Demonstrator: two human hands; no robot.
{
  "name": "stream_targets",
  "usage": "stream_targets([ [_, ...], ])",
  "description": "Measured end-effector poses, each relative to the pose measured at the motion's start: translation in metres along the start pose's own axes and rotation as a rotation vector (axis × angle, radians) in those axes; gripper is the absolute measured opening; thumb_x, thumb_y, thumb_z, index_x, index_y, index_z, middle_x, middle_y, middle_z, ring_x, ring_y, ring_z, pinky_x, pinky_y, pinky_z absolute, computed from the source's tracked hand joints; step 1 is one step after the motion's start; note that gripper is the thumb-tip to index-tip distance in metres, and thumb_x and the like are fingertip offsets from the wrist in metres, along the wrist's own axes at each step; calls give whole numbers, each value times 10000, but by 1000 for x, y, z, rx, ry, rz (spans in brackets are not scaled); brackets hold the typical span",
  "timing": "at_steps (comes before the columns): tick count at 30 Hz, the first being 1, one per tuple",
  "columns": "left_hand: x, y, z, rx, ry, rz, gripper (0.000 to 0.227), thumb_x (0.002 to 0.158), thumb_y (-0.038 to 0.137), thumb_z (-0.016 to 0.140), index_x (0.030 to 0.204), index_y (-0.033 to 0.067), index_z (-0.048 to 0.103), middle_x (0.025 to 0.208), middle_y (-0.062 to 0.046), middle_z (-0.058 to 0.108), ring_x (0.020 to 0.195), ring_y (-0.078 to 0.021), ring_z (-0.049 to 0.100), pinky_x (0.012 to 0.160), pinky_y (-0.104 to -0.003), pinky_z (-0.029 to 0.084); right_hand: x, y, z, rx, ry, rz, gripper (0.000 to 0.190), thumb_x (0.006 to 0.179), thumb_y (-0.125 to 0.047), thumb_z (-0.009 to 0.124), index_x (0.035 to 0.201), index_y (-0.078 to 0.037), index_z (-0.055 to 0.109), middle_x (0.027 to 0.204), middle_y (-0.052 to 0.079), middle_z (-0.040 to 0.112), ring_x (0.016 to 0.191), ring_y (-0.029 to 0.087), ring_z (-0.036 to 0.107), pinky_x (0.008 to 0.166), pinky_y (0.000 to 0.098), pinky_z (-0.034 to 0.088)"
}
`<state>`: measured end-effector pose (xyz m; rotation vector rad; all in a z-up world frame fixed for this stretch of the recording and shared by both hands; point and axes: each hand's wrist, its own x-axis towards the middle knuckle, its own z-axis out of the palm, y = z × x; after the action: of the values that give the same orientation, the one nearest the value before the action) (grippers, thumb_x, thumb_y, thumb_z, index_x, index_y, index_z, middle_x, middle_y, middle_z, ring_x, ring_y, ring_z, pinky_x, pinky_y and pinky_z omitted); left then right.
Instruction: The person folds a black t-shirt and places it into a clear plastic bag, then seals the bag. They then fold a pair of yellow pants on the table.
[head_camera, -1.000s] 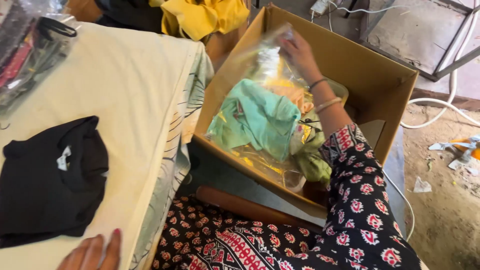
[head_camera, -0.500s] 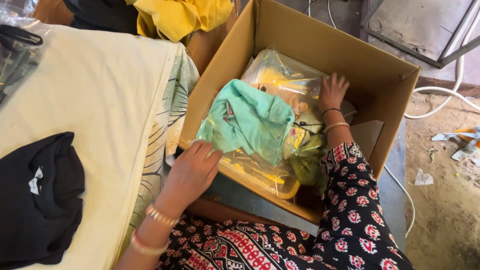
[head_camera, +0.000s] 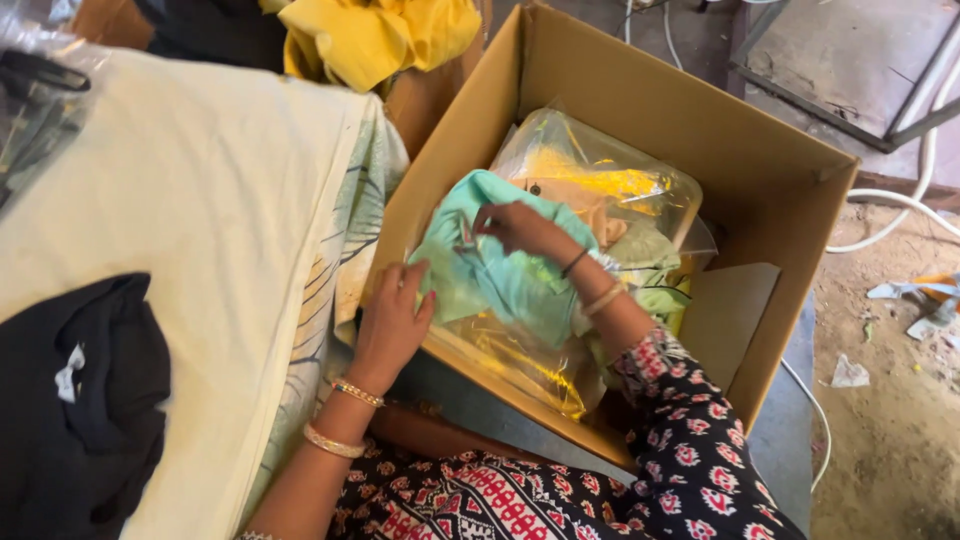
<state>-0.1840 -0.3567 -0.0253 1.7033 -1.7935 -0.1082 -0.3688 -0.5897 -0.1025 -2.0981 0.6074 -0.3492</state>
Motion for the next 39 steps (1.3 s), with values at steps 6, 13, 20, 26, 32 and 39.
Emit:
stream_targets([
  [6, -11, -8, -10, -484, 237, -197, 816, 936, 196, 772, 1563, 33, 276, 1517, -204, 393, 1355, -360, 472, 1073, -466, 465, -29, -101, -92, 416, 254, -110, 115, 1089, -170, 630, 1082, -89, 712, 788, -69, 563, 637, 12, 478, 522, 204, 386],
  [13, -17, 34, -56, -1143, 294, -533, 919, 841, 241, 762, 1577, 125, 224, 1482, -136, 426, 1327, -234, 467, 1018, -435, 483, -20, -217, -95, 959, 230, -402, 155, 1052, -141, 654, 1188, -67, 657, 1003, -54, 659, 836, 1, 567, 743, 165, 455],
  [20, -95, 35, -162, -1251, 632, -265, 393, 1068, 335, 559, 1168, -34, 652, 873, -135, 725, 750, -203, 726, 651, -336, 608, 45, -292, -27, 955, 93, -506, 110, 1118, -172, 646, 1164, -73, 658, 858, -102, 550, 693, -24, 464, 595, 166, 393],
  [26, -215, 35, -255, -981, 977, -394, 507, 1056, 409, 496, 976, -42, 715, 799, -123, 734, 646, -194, 708, 569, -342, 585, 100, -372, 96, 677, -122, -537, 143, 1097, -218, 568, 1156, -112, 645, 768, -72, 549, 613, 6, 473, 477, 188, 357],
  [32, -331, 3, -291, -735, 1213, -562, 325, 990, 244, 638, 1226, 22, 607, 1074, -151, 618, 906, -193, 640, 739, -341, 555, 140, -431, 230, 517, -369, -542, 183, 1079, -231, 556, 1207, -125, 634, 683, -34, 551, 510, 37, 473, 450, 207, 362],
  [39, -340, 34, -341, 445, 656, -503, 602, 941, 269, 727, 1448, 104, 448, 1472, -198, 472, 1475, -403, 389, 1220, -532, 390, 167, -456, 298, 331, -514, -525, 283, 1050, -252, 543, 1293, -122, 607, 731, 3, 629, 607, 111, 622, 548, 248, 484],
])
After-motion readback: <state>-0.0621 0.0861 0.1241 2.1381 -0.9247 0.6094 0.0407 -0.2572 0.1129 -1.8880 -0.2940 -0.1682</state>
